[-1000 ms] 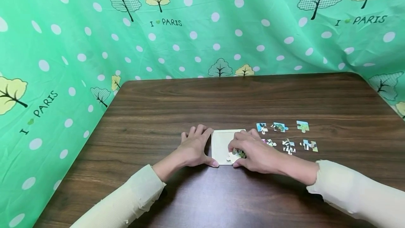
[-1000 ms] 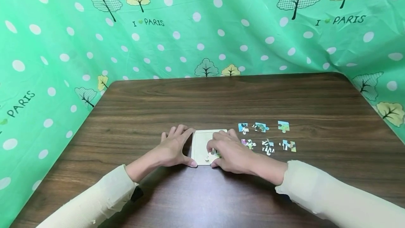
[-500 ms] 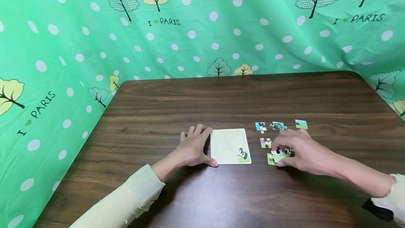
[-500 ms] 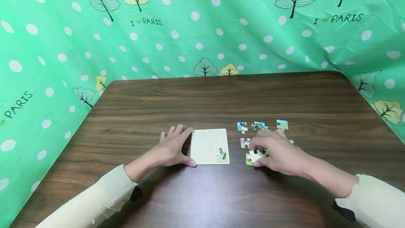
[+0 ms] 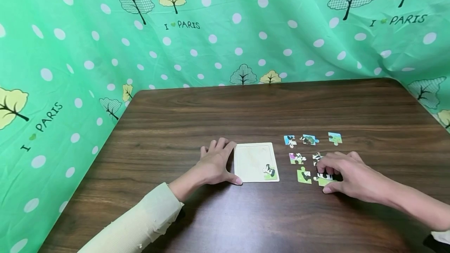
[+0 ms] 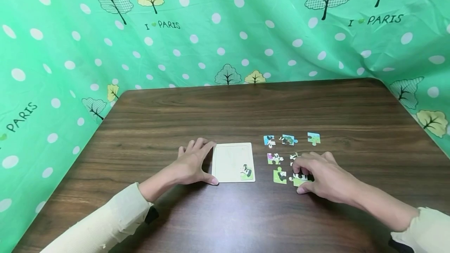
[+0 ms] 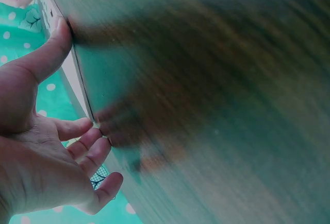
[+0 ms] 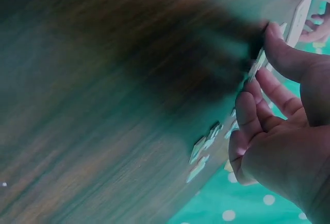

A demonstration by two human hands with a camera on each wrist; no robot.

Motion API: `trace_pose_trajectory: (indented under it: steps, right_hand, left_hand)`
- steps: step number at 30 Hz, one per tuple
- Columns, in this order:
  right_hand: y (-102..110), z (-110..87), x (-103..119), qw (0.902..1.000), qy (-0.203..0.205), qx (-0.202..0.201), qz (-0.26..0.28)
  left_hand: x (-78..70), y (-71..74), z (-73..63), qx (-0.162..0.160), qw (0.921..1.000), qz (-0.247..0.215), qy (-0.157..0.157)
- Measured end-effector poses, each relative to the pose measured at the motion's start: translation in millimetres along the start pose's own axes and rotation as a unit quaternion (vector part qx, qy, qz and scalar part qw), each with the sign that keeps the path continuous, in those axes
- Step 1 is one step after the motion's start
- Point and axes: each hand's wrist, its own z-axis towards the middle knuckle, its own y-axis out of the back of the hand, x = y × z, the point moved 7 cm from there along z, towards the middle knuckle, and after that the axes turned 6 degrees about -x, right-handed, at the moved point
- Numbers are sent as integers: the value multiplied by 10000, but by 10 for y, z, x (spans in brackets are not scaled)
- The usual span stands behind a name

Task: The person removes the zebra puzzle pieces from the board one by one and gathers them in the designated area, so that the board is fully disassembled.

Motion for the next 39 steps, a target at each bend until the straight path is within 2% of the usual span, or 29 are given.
trace_pose_trajectory:
  steps: [4,9,12,18,25,28,32,39]
  right_hand:
    - [32,88,46,9999,25,-159,23]
    - [31,305,232,9989,29,-310,356]
    - [-49,432,378,9980,115,-257,571]
    - [-277,607,652,9951,549,-188,803]
    - [-439,646,799,9957,857,129,319]
    - [-452,635,832,9937,1102,95,154]
    - [-444,640,832,9933,1113,13,304]
    - [-485,676,834,9930,921,369,648]
  left_hand:
    - [0,12,2,-18,10000,-10,-14]
    - [1,30,5,-24,10000,-25,-23]
    - [-1,26,8,-2,10000,-31,-32]
    - [-9,6,12,14,10000,0,-13]
    - [-19,-8,10,58,10000,-2,4]
    - [-11,-3,9,40,10000,5,24]
    - [0,6,10,14,10000,-10,49]
    - [7,-1,5,28,10000,-23,57]
